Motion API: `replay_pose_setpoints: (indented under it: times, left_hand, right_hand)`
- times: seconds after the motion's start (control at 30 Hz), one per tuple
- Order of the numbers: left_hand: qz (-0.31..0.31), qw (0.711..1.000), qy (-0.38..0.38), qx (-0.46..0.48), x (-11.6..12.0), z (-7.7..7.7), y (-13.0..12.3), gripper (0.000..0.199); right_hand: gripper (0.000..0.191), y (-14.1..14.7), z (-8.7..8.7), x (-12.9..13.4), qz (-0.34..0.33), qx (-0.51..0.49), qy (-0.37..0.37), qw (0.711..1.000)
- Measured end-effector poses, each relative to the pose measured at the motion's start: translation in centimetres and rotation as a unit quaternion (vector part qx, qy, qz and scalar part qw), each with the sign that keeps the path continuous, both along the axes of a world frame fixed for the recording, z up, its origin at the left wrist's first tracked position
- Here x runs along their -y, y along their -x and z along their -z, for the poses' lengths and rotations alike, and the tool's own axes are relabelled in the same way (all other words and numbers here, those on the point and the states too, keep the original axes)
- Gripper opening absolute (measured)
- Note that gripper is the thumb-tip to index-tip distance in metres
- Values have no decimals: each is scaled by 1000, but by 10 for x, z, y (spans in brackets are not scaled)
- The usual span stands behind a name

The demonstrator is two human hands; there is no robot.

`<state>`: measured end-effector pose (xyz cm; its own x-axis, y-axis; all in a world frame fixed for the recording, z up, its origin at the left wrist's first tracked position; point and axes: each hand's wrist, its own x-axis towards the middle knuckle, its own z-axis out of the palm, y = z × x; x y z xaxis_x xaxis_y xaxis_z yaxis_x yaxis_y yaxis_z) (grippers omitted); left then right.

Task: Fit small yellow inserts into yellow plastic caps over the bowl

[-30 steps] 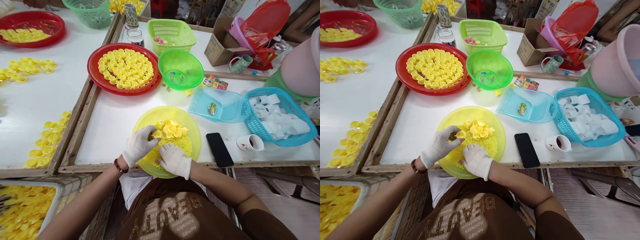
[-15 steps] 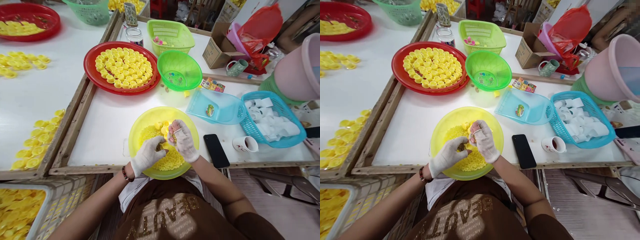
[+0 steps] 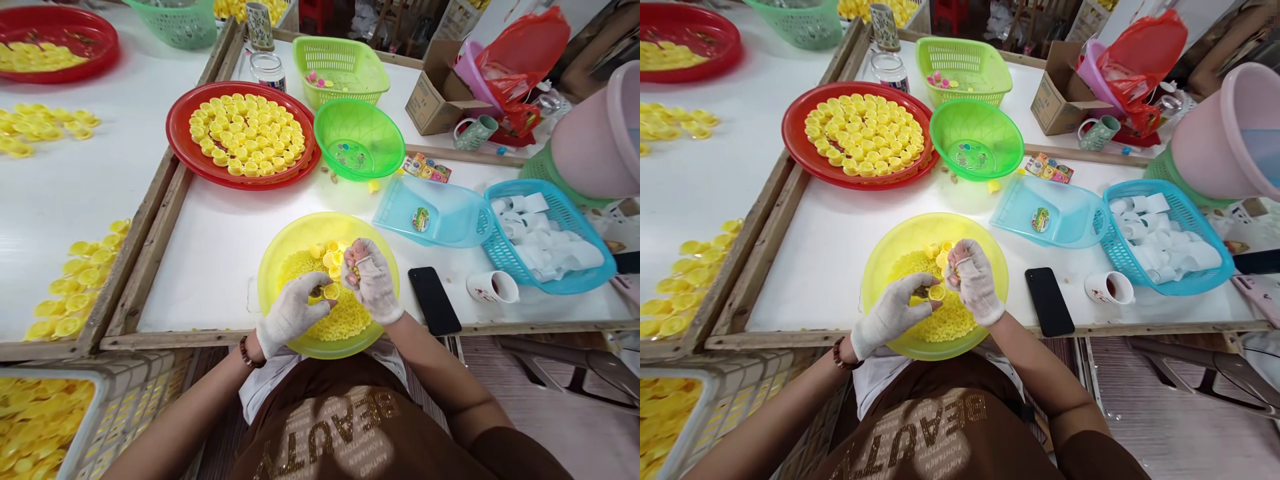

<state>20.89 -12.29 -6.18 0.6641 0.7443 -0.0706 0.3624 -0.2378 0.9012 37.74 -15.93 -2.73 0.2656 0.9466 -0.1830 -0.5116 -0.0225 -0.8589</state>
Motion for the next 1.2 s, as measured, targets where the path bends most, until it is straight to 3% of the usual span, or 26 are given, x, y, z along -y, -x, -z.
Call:
replay_pose_setpoints:
  times: [0.1,0.2,0.33,0.4,0.47,0.57,0.7,0.77,0.83,0.93,1.0,1.07,1.2]
  left_hand:
    - [-5,998,52,41,-1,-1,3,34]
    - [-26,999,17,11,-2,-2,2,29]
    - [-45,998,-50,-16,0,-6,-3,21]
    - [-49,997,-66,-13,1,-5,-4,19]
    - [-48,996,-77,-11,2,-2,-4,19]
    - [-51,994,-101,3,3,1,0,25]
    - [-75,986,-145,34,-8,-11,22,32]
    - [-120,977,-174,31,-28,-22,48,29]
    - [-204,955,-214,-3,-54,-32,88,28]
    - [-385,880,-240,-142,-93,-42,171,32]
    - [-482,818,-203,-238,-108,-45,228,35]
    - [-526,785,-163,-283,-114,-47,276,33]
    - [-535,772,-74,-335,-111,-44,334,26]
  right_hand:
    - [30,-7,3,6,-14,36,14,999]
    - [27,-9,7,11,-56,115,32,991]
    - [23,-8,10,16,-132,323,0,937]
    - [22,-8,12,17,-154,373,-26,915]
    - [22,-10,14,17,-150,373,-20,915]
    - [25,-14,18,18,-112,310,33,944]
    - [32,-16,23,21,-100,223,88,966]
    - [35,-15,24,23,-113,247,101,957]
    - [37,-13,27,24,-133,286,110,943]
    - [37,-11,30,25,-166,326,110,924]
    - [38,-11,32,26,-175,344,101,917]
    - [38,-11,33,27,-174,357,95,913]
    - [37,-13,37,26,-174,387,82,902]
